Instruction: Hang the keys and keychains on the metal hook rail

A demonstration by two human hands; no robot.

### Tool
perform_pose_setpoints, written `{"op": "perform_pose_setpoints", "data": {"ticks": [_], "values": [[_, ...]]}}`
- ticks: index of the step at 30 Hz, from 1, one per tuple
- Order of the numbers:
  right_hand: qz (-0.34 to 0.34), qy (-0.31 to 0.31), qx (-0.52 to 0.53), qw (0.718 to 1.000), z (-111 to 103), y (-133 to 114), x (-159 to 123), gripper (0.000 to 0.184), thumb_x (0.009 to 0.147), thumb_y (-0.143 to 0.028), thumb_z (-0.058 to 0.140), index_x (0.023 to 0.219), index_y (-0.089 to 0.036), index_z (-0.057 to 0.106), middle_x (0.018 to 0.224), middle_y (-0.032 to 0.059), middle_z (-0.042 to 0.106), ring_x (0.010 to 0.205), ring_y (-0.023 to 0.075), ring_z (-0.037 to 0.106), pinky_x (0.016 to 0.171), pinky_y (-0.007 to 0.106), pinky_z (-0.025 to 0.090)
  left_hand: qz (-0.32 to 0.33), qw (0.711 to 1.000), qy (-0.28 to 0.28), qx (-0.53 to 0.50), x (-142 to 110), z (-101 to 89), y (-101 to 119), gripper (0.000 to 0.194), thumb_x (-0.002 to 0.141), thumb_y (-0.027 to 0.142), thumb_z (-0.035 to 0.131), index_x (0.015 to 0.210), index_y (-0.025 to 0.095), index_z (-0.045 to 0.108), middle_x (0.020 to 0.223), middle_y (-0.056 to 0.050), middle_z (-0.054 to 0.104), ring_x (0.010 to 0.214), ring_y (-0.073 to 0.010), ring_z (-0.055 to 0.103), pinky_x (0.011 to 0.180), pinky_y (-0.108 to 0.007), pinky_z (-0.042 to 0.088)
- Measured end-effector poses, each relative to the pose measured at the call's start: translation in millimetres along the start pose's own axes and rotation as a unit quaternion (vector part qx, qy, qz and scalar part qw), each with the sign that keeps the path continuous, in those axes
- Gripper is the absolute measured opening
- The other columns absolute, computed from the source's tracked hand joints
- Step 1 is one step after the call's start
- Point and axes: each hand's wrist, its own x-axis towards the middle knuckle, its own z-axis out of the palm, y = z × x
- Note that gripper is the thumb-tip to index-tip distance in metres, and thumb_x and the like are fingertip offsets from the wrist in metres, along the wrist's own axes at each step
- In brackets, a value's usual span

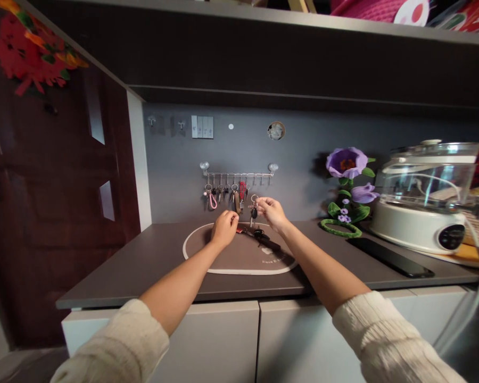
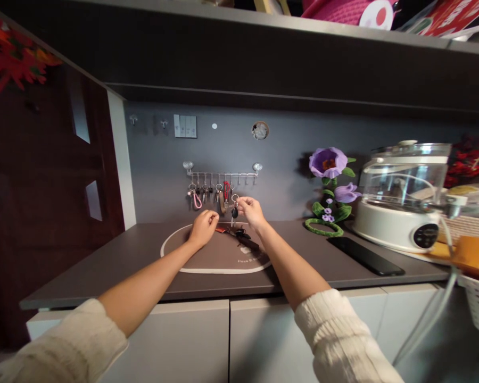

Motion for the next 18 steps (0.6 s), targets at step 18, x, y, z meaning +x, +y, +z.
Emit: {"op": "perform_pose_setpoints", "data": {"ticks": [18], "values": [[0.082,0.174,-0.074,0.978,3.5,-18.8,80.7,0.014,0.075,-0.016,0.053,0.062,-0.015,0.048,0.045,-0.0030,0.046,0.042,0.0061,0.042,0.045,0.020,0.041,-0.011,0.999,-0.049,0.013,-4.0,6.5,0.5,0.017,0.079,0.020,0.044,0.070,0.017,0.058,0.070,-0.002,0.056,0.064,-0.0121,0.051,0.063,-0.024,0.039]]}}
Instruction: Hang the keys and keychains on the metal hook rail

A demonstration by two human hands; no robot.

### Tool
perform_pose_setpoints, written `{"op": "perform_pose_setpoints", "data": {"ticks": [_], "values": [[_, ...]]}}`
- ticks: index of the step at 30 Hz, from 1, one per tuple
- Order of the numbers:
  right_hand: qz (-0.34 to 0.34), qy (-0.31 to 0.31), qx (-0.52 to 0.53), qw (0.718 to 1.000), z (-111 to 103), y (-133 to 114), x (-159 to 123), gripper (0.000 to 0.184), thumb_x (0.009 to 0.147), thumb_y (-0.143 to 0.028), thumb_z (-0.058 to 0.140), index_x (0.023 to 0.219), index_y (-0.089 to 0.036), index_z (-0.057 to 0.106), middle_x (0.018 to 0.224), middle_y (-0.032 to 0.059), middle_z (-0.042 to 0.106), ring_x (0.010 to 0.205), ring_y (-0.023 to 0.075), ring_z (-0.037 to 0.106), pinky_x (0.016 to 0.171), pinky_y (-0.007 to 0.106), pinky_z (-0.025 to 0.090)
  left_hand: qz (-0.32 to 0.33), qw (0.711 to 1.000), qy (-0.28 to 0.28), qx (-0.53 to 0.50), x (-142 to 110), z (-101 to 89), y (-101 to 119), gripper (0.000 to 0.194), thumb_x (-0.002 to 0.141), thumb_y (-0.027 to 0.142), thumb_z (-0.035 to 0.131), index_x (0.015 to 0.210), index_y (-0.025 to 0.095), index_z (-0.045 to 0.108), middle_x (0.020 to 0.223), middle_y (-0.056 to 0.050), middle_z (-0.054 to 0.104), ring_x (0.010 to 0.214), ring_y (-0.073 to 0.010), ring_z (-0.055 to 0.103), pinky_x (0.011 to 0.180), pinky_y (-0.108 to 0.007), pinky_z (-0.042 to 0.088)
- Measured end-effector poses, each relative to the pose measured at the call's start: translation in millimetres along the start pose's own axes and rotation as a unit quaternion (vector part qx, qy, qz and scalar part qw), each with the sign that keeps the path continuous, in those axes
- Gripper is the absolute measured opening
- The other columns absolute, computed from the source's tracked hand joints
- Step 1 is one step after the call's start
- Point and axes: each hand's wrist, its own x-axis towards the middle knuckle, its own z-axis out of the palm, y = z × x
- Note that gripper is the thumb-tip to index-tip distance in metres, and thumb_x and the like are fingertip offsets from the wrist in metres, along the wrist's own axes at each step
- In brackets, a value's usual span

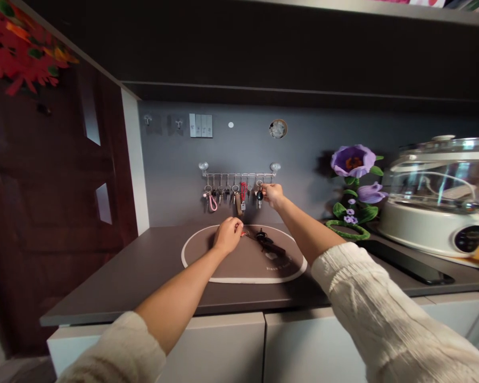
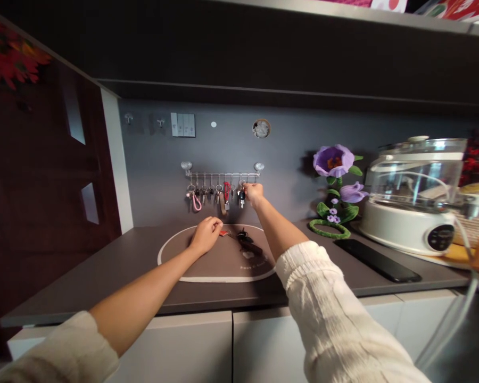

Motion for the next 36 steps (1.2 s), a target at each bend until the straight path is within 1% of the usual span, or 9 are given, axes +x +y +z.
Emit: {"op": "perform_pose_setpoints", "data": {"ticks": [7,13,19,22,25,29,31,34,36], "values": [[0.006,0.025,-0.019,0.999,5.7,12.0,12.3,0.016,0.073,-0.017,0.055,0.059,-0.016,0.048,0.044,-0.0032,0.043,0.040,0.0059,0.039,0.042,0.019,0.038,-0.006,1.000,-0.004,0.001,0.1,0.3,-0.2,0.017,0.079,0.020,0.044,0.070,0.017,0.058,0.071,-0.002,0.056,0.063,-0.0117,0.050,0.062,-0.024,0.038],[0.010,0.023,-0.009,1.000,4.2,21.3,7.9,0.013,0.072,-0.015,0.053,0.060,-0.015,0.050,0.042,-0.0039,0.041,0.039,0.0056,0.037,0.041,0.019,0.037,-0.007,1.000,-0.001,0.003,0.1,0.2,-0.8,0.017,0.079,0.020,0.044,0.069,0.017,0.059,0.070,-0.002,0.056,0.063,-0.0119,0.050,0.062,-0.025,0.038],[-0.006,0.011,-0.001,1.000,1.2,29.3,5.2,0.012,0.069,-0.011,0.052,0.058,-0.015,0.049,0.042,-0.0051,0.041,0.038,0.0045,0.035,0.039,0.017,0.032,-0.007,1.000,-0.001,0.000,0.4,0.7,-2.2,0.016,0.078,0.019,0.045,0.070,0.018,0.059,0.070,-0.002,0.056,0.062,-0.0117,0.049,0.061,-0.024,0.038],[-0.008,0.008,0.000,1.000,-1.4,32.6,5.1,0.012,0.068,-0.010,0.052,0.057,-0.015,0.049,0.044,-0.0048,0.043,0.039,0.0041,0.036,0.041,0.017,0.033,-0.005,1.000,0.000,0.001,0.5,0.8,-2.4,0.016,0.078,0.019,0.045,0.070,0.018,0.059,0.070,-0.002,0.056,0.062,-0.0118,0.049,0.061,-0.024,0.038],[-0.008,0.009,0.001,1.000,-6.1,33.6,2.7,0.011,0.067,-0.010,0.053,0.058,-0.015,0.049,0.048,-0.0035,0.047,0.043,0.0044,0.041,0.044,0.017,0.035,0.001,1.000,-0.002,-0.002,0.5,0.3,-2.5,0.016,0.078,0.019,0.045,0.071,0.018,0.059,0.070,-0.002,0.056,0.063,-0.0116,0.050,0.061,-0.024,0.039],[-0.010,0.012,-0.007,1.000,-14.0,32.9,-7.9,0.008,0.067,-0.010,0.054,0.061,-0.015,0.051,0.055,-0.0023,0.051,0.048,0.0048,0.045,0.047,0.017,0.037,0.005,1.000,-0.004,-0.010,0.1,-0.8,-1.8,0.015,0.077,0.018,0.045,0.072,0.017,0.059,0.070,-0.002,0.056,0.063,-0.0114,0.050,0.062,-0.024,0.039],[-0.019,-0.009,-0.016,1.000,-18.0,33.3,-16.4,0.007,0.067,-0.011,0.055,0.062,-0.015,0.052,0.057,-0.0018,0.051,0.049,0.0048,0.045,0.049,0.017,0.037,0.005,1.000,-0.006,-0.011,0.0,-1.3,-1.4,0.015,0.077,0.018,0.045,0.072,0.017,0.059,0.071,-0.002,0.056,0.063,-0.0114,0.050,0.063,-0.024,0.039],[-0.033,-0.070,-0.040,0.996,-24.6,36.5,-31.8,0.004,0.067,-0.015,0.058,0.064,-0.015,0.055,0.059,-0.0014,0.053,0.051,0.0053,0.046,0.052,0.018,0.038,0.006,1.000,-0.011,-0.009,-0.2,-1.9,-1.2,0.015,0.077,0.018,0.045,0.071,0.017,0.060,0.071,-0.002,0.056,0.064,-0.0117,0.050,0.063,-0.024,0.039],[-0.041,-0.109,-0.066,0.991,-29.7,39.6,-42.9,0.007,0.065,-0.020,0.062,0.064,-0.014,0.057,0.058,-0.0014,0.054,0.053,0.0058,0.045,0.054,0.019,0.038,0.011,1.000,-0.011,-0.009,-0.3,-2.1,-1.6,0.015,0.077,0.018,0.046,0.072,0.017,0.060,0.071,-0.002,0.056,0.065,-0.0119,0.051,0.064,-0.024,0.039]]}}
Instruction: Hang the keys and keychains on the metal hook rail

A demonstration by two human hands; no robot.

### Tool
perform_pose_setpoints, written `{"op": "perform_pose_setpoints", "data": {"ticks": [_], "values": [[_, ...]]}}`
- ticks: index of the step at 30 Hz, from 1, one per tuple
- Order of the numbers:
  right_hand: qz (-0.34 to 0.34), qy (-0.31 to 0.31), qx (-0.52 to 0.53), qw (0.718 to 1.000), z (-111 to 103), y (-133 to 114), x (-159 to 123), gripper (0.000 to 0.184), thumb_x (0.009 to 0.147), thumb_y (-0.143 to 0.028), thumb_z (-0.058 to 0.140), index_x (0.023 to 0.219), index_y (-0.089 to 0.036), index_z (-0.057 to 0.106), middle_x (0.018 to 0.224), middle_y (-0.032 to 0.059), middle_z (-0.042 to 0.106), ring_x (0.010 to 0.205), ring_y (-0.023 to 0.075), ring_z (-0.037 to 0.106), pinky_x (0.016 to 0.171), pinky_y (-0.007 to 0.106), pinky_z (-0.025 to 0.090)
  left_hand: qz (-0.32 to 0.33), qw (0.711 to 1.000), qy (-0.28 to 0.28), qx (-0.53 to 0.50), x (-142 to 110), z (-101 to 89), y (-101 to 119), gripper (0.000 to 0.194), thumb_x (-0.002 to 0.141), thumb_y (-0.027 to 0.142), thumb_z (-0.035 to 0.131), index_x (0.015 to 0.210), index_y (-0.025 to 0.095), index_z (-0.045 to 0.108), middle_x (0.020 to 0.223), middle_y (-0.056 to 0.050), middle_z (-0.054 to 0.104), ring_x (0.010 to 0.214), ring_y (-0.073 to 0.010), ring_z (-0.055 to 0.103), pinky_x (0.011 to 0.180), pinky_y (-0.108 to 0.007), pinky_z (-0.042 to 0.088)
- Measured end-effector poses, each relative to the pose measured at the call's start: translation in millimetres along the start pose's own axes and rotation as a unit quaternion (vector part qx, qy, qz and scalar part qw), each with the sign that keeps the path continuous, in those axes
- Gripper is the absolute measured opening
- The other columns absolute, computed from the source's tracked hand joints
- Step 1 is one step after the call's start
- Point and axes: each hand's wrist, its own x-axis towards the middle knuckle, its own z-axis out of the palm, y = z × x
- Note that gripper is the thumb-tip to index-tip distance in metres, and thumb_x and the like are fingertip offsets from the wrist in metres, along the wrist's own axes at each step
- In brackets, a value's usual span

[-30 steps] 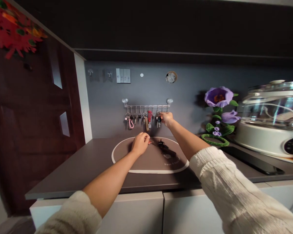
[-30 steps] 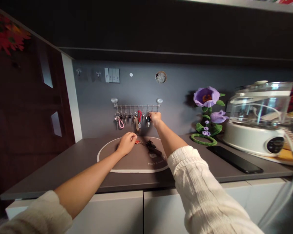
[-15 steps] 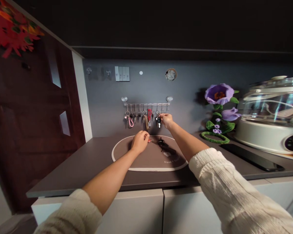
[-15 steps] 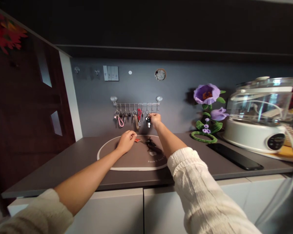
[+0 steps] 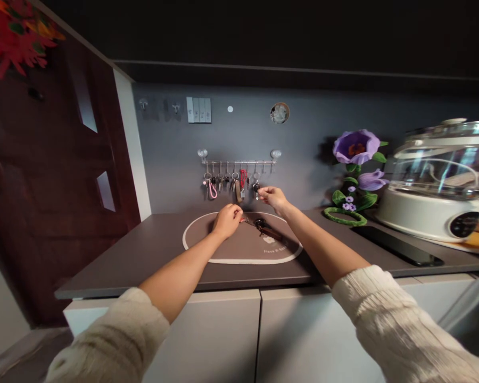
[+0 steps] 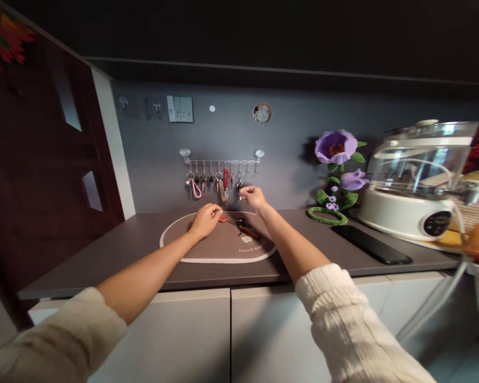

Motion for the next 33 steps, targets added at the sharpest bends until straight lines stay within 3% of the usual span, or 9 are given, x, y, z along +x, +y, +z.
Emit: {"op": "perform_pose_setpoints", "data": {"ticks": [6,9,14,20,30,33], "values": [[-0.052,-0.110,-0.104,0.987,-9.1,7.7,-32.9,0.017,0.058,-0.029,0.067,0.064,-0.014,0.061,0.055,-0.0030,0.054,0.053,0.0072,0.042,0.057,0.022,0.035,0.000,1.000,-0.006,-0.001,-0.2,0.2,-3.1,0.016,0.078,0.021,0.046,0.075,0.017,0.061,0.071,-0.002,0.056,0.065,-0.0120,0.050,0.064,-0.024,0.039],[-0.067,-0.136,-0.173,0.973,-13.6,12.8,-42.6,0.015,0.059,-0.028,0.067,0.063,-0.015,0.063,0.056,-0.0023,0.056,0.055,0.0087,0.045,0.058,0.022,0.034,0.002,1.000,-0.009,-0.002,-0.3,0.5,-4.3,0.015,0.077,0.021,0.047,0.074,0.018,0.061,0.071,-0.002,0.056,0.066,-0.0122,0.050,0.064,-0.024,0.040],[-0.114,-0.151,-0.275,0.943,-18.5,21.6,-46.9,0.003,0.059,-0.018,0.067,0.060,-0.019,0.065,0.057,-0.0016,0.059,0.056,0.0103,0.048,0.059,0.022,0.034,0.004,1.000,-0.026,-0.006,-0.9,-1.0,-2.7,0.013,0.076,0.019,0.048,0.074,0.018,0.061,0.070,-0.002,0.055,0.066,-0.0122,0.050,0.064,-0.024,0.040],[-0.179,-0.145,-0.350,0.908,-18.7,26.0,-42.7,0.009,0.062,-0.012,0.064,0.057,-0.020,0.064,0.062,-0.0003,0.060,0.057,0.0110,0.048,0.060,0.022,0.034,0.016,0.998,-0.064,-0.001,-1.3,-3.3,2.0,0.013,0.076,0.020,0.049,0.073,0.018,0.061,0.069,-0.002,0.055,0.066,-0.0125,0.050,0.064,-0.024,0.040],[-0.212,-0.154,-0.461,0.848,-17.3,27.3,-36.7,0.011,0.072,-0.015,0.055,0.066,-0.015,0.064,0.076,0.0076,0.063,0.073,0.0152,0.052,0.070,0.023,0.037,0.036,0.994,-0.106,0.011,-1.5,-2.1,6.2,0.014,0.077,0.021,0.049,0.077,0.016,0.062,0.073,-0.002,0.056,0.067,-0.0120,0.050,0.066,-0.024,0.040],[-0.209,-0.145,-0.458,0.852,-16.6,22.5,-38.1,0.012,0.073,-0.015,0.052,0.068,-0.013,0.063,0.078,0.0082,0.063,0.075,0.0149,0.053,0.071,0.023,0.037,0.033,0.993,-0.111,0.011,-1.7,-2.0,7.4,0.014,0.077,0.020,0.049,0.079,0.016,0.062,0.073,-0.002,0.056,0.068,-0.0119,0.050,0.067,-0.024,0.039]]}}
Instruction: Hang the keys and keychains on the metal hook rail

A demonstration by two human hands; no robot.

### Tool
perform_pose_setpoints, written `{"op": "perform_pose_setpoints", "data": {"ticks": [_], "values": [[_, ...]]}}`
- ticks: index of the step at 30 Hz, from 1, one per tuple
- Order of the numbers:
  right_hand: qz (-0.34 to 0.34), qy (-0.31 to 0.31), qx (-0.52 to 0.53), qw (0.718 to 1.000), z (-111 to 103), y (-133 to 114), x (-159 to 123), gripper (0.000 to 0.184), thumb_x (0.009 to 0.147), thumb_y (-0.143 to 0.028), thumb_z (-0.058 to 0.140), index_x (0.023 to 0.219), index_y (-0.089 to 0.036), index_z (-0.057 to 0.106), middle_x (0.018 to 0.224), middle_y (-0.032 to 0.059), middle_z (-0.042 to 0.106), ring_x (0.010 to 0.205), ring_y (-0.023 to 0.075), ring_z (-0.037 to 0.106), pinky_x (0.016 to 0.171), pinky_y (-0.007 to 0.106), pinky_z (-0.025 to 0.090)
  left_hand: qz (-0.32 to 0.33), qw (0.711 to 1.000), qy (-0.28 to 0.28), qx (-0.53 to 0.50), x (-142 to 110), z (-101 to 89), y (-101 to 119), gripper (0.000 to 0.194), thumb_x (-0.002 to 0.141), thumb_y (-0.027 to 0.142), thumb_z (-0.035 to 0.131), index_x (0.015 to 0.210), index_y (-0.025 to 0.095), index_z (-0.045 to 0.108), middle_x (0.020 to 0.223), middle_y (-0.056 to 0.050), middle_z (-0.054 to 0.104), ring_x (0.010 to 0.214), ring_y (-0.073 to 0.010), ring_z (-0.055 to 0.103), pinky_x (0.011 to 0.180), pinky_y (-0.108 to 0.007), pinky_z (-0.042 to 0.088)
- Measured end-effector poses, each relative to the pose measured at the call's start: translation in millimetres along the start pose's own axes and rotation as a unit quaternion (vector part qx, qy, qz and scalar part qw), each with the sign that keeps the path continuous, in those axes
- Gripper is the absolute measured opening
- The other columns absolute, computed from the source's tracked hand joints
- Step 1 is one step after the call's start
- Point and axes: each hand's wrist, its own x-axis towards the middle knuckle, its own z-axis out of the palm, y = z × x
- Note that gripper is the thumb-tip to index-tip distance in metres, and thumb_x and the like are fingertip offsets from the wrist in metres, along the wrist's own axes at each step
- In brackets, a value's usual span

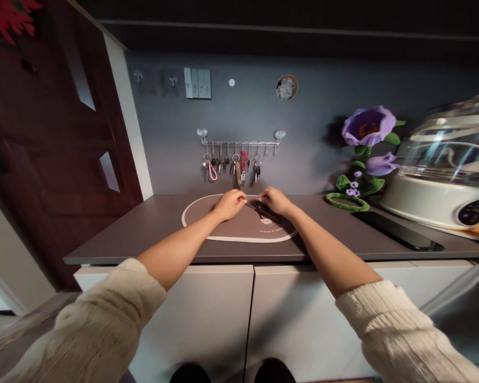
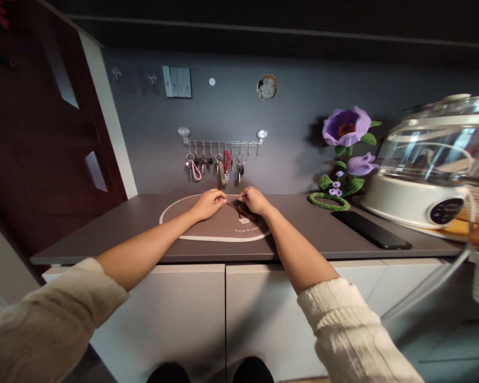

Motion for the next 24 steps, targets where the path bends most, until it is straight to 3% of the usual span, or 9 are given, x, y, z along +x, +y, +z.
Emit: {"op": "perform_pose_setpoints", "data": {"ticks": [7,16,24], "values": [[0.054,0.027,0.200,0.978,-3.6,-4.5,0.1,0.019,0.074,-0.030,0.050,0.067,-0.013,0.055,0.063,0.0016,0.057,0.062,0.0110,0.048,0.061,0.022,0.036,0.005,1.000,0.005,-0.009,0.5,0.1,1.3,0.014,0.077,0.021,0.048,0.080,0.016,0.062,0.072,-0.002,0.055,0.066,-0.0119,0.049,0.065,-0.024,0.039],[0.082,0.058,0.408,0.908,-6.6,-9.4,1.8,0.030,0.066,-0.042,0.061,0.063,-0.014,0.050,0.055,-0.0039,0.045,0.054,0.0069,0.037,0.058,0.023,0.032,0.014,0.999,0.027,-0.027,1.1,-1.3,4.6,0.015,0.078,0.022,0.048,0.081,0.016,0.061,0.072,-0.001,0.054,0.064,-0.0113,0.048,0.063,-0.024,0.038],[0.084,0.037,0.571,0.816,-9.5,-15.3,2.1,0.027,0.062,-0.037,0.068,0.066,-0.014,0.054,0.061,-0.0014,0.052,0.059,0.0077,0.046,0.065,0.024,0.038,0.014,0.996,0.070,-0.058,3.2,-2.6,14.1,0.017,0.078,0.025,0.050,0.088,0.016,0.060,0.075,-0.001,0.054,0.064,-0.0099,0.049,0.065,-0.023,0.040]]}}
